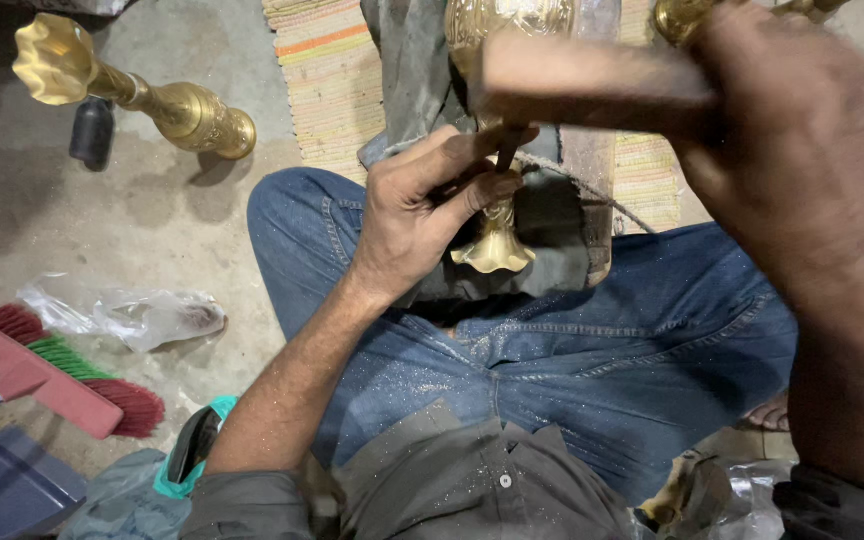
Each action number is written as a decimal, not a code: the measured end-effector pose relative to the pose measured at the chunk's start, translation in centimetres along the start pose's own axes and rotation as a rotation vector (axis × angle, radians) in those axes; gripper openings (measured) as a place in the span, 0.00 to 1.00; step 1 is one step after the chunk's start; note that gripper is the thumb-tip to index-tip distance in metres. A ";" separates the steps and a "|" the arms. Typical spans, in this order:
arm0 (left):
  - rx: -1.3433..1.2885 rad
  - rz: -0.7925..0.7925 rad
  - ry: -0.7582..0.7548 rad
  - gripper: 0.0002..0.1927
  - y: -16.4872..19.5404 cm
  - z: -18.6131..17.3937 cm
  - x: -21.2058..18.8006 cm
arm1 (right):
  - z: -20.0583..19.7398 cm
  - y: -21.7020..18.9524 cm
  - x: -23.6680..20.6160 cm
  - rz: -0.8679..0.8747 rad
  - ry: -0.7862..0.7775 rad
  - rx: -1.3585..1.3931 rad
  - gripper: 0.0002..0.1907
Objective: The person sits cross-legged on the floor with an ornate brass vase held upright in a padded stand on their lap. They hold a steel punch against the vase's surface and repeatedly strike it with a wooden mallet, repositioning the punch around the vase to work the metal.
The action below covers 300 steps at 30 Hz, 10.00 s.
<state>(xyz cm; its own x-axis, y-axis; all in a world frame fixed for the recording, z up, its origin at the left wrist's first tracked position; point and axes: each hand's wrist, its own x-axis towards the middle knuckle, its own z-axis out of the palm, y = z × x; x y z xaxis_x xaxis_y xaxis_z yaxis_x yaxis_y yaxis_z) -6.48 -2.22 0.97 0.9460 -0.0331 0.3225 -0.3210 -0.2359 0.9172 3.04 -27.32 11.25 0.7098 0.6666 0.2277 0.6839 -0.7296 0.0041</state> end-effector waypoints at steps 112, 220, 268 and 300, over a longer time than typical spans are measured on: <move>0.215 0.044 -0.230 0.19 3.3 -1.6 4.1 | 5.2 0.3 -3.2 0.171 0.225 0.576 0.19; 0.408 0.207 -0.274 0.19 3.0 -1.4 3.6 | 11.2 1.9 -4.4 0.229 0.401 0.863 0.11; 0.191 0.225 -0.267 0.16 0.5 -2.1 3.6 | 0.9 -0.5 -3.5 0.195 0.117 0.149 0.14; -0.381 -0.268 0.445 0.17 0.0 -1.2 -3.5 | 6.2 -10.1 -6.3 0.149 0.054 0.455 0.19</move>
<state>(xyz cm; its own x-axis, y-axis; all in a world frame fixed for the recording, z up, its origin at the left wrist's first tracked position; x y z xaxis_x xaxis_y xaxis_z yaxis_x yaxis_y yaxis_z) -9.86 -0.97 0.07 0.9123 0.4049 0.0616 -0.1474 0.1840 0.9718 -7.28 -23.22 3.76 0.8041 0.5423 0.2436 0.5884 -0.6676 -0.4562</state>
